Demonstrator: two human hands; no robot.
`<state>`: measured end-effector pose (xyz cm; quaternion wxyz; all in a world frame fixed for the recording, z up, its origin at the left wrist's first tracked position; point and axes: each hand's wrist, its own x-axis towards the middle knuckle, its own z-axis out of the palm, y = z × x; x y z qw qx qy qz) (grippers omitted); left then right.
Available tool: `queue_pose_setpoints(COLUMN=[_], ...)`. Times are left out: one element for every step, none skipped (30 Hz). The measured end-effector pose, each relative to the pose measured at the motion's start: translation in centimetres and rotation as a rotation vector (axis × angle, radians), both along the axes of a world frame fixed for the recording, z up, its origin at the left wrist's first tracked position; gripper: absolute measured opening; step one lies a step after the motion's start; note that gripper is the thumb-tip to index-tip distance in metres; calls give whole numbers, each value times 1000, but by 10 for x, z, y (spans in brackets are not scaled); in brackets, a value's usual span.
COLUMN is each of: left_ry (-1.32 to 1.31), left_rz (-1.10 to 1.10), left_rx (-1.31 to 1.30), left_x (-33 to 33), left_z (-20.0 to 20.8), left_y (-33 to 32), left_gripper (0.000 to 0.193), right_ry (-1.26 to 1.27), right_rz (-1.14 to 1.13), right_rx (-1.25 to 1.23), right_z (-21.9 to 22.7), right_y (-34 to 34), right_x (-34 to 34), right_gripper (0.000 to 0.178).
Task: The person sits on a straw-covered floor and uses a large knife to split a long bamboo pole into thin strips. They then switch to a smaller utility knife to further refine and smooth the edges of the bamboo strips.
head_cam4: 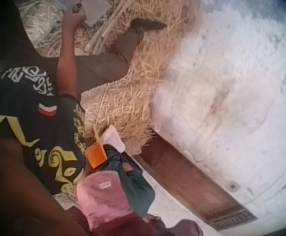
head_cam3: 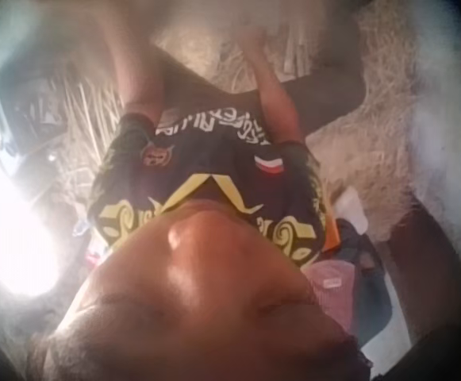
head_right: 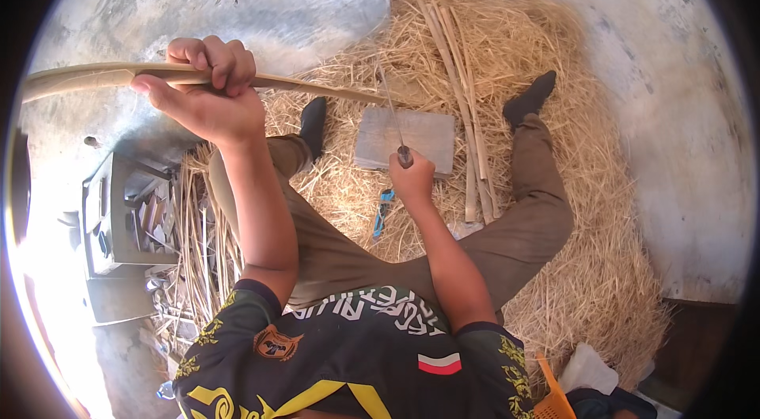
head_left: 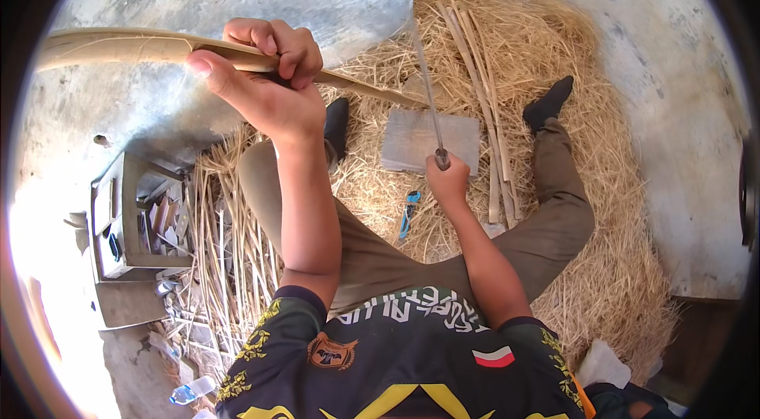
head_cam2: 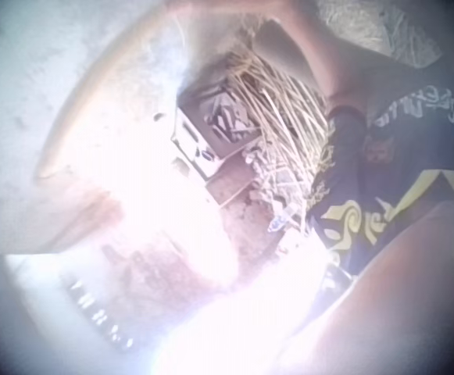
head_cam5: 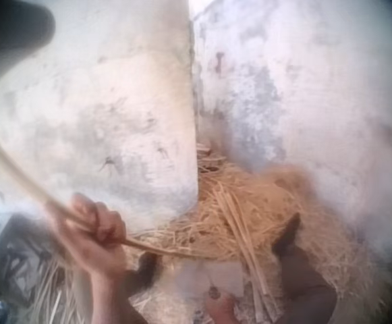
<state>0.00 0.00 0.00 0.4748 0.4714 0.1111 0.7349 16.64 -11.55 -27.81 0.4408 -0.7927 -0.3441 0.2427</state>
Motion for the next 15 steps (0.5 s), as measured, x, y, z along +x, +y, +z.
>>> queue_pose_setpoints(left_ry=[-13,-26,-20,-20,-20,-16,-18,-24,-14,-5,5,0,-9,-17,-21], left_rz=[8,16,20,25,29,21,9,0,19,38,57,67,66,66,61], left_rx=[-17,-33,-2,7,15,21,13,9,6,3,0,-8,-10,-12,-14], left_x=[1,2,-1,-1,-1,-2,-4,-5,-6,-8,-9,-9,-10,-10,-10], left_z=[0,-1,6,8,10,10,8,6,4,2,1,0,-1,-1,-1], left_y=[-1,-2,6,8,9,11,12,14,14,13,13,12,12,11,11], left_gripper=[77,77,77,77,77,77,77,77,77,77,78,77,77,77,77], right_ry=[12,24,58,86,114,140,160,177,145,112,80,72,67,63,69], right_rz=[11,21,15,10,5,-24,-60,-93,-140,-187,-233,-233,-226,-218,-214], right_rx=[9,19,-25,-91,-158,-192,-239,-282,-224,-166,-109,-58,-8,42,79], right_z=[-8,-15,-23,-34,-44,-63,-85,-95,-91,-87,-83,-74,-63,-53,-51], right_y=[-2,-4,13,18,23,25,20,18,16,14,13,12,13,14,13], right_x=[2,3,-1,-1,0,3,12,20,21,22,25,28,30,29,27], right_gripper=[30,30,32,33,35,36,37,38,36,35,34,34,33,33,33])
